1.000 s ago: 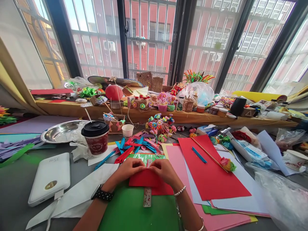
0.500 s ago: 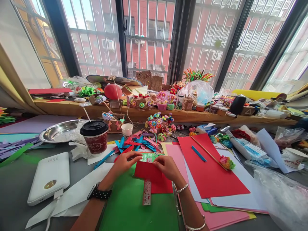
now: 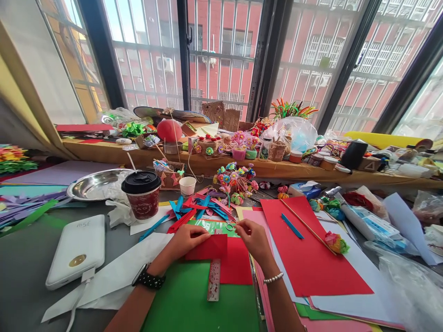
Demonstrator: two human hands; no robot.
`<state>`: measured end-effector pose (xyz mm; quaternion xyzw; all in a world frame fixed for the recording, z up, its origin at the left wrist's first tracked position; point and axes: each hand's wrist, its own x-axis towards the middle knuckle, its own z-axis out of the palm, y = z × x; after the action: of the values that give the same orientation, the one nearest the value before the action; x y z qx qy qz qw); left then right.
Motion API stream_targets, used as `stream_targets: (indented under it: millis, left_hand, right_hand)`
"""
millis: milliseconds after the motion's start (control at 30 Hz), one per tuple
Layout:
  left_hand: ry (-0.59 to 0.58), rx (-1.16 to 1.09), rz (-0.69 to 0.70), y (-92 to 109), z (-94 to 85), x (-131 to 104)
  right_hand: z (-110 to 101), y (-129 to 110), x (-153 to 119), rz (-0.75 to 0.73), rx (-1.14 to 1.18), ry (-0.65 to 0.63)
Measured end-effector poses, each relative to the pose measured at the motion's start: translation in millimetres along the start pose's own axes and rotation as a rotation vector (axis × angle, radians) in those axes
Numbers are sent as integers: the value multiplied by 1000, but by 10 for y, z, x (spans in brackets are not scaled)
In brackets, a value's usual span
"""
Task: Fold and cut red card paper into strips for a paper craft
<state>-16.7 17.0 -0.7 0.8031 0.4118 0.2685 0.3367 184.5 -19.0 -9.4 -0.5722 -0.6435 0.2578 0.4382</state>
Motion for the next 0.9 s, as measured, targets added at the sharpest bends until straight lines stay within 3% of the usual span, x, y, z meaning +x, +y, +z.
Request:
stream_targets:
  millis: [100, 167, 333, 467, 600, 700, 900]
  left_hand:
    - [-39, -19, 35, 17, 55, -7]
    - [-57, -29, 56, 12, 71, -8]
    - [-51, -67, 13, -48, -16, 4]
    - [-40, -262, -96, -112, -113, 17]
    - [134, -344, -143, -138, -176, 15]
    - [262, -280, -85, -70, -152, 7]
    - [37, -83, 89, 86, 66, -15]
  right_hand:
    - [130, -92, -26, -51, -7, -170]
    - [210, -140, -40, -61, -31, -209]
    - [169, -131, -33, -25, -62, -180]
    - [38, -82, -19, 5, -57, -153]
    - [-22, -75, -24, 8, -34, -125]
    - [-11, -95, -32, 6, 14, -141]
    - [99, -152, -54, -33, 21, -203]
